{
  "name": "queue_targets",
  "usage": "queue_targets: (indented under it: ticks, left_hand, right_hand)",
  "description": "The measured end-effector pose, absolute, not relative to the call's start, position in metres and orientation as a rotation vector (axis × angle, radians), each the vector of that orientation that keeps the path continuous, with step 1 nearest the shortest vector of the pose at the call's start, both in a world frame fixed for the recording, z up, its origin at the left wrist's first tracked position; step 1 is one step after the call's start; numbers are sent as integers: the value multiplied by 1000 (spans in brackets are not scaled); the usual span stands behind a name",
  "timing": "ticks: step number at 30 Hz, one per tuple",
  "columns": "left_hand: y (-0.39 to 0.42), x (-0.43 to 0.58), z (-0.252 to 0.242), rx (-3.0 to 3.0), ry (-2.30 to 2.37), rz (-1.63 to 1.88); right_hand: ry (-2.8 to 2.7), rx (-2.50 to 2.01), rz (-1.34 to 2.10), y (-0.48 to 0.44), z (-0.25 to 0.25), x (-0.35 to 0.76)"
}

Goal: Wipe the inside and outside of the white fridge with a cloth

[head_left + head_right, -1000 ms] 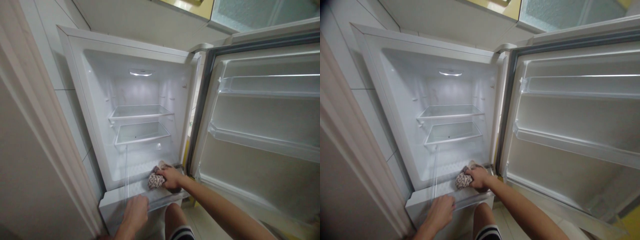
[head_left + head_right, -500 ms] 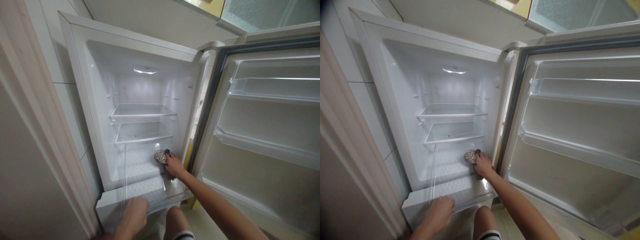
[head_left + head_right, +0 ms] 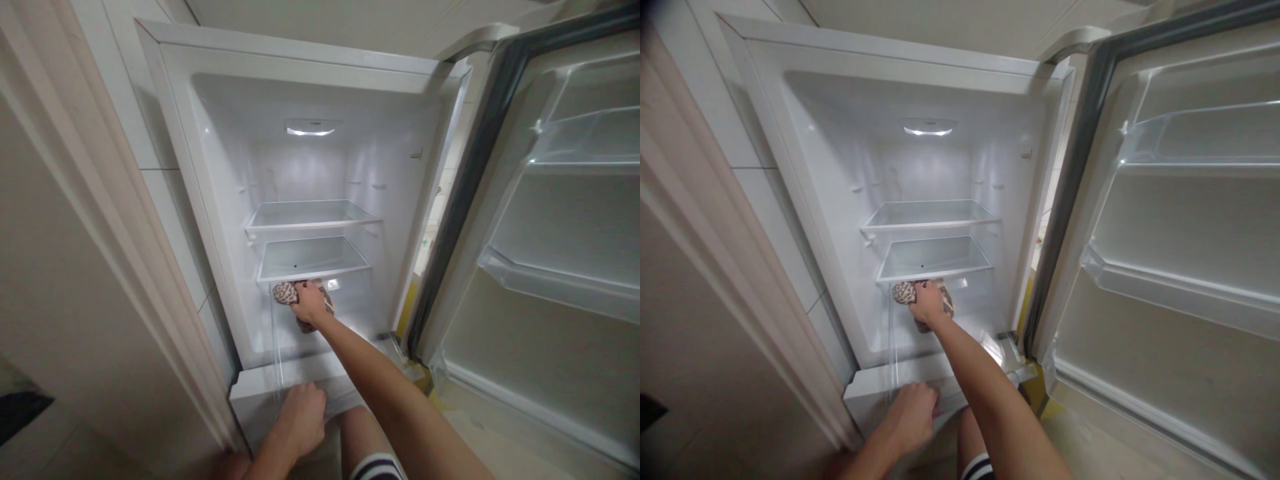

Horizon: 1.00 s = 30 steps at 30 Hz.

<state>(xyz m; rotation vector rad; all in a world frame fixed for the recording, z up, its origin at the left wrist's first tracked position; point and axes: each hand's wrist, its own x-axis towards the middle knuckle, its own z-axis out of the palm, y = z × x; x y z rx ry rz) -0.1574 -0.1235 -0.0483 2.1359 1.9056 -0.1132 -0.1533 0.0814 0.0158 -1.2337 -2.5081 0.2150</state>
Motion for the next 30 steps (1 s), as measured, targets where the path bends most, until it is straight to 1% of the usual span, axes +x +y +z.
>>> queue_targets:
  ticks: [6, 11, 15, 17, 21, 25, 30]
  left_hand:
    - [-123, -159, -49, 2117, 1896, -66]
    - [-125, -155, -46, 2103, 1951, -88]
    - [-126, -154, -46, 2103, 1978, -47]
    - [-126, -155, -48, 2091, 1990, -26]
    - [-128, -156, -53, 2044, 2021, -19]
    - [-131, -157, -55, 2030, 2089, 1]
    - [-131, -158, -51, 2104, 2020, -13]
  right_hand:
    - [-2710, -968, 290, 67, 10, -168]
    - [-2899, -712, 349, 53, -10, -132]
    - [-3076, -450, 408, 31, -30, -96]
    - [-3159, -387, 400, 23, -35, -78]
    - [-3276, -475, 329, 28, -31, -38]
    - [-3326, -733, 270, 50, -9, 6]
    - [-3116, -1079, 145, 71, 16, 35]
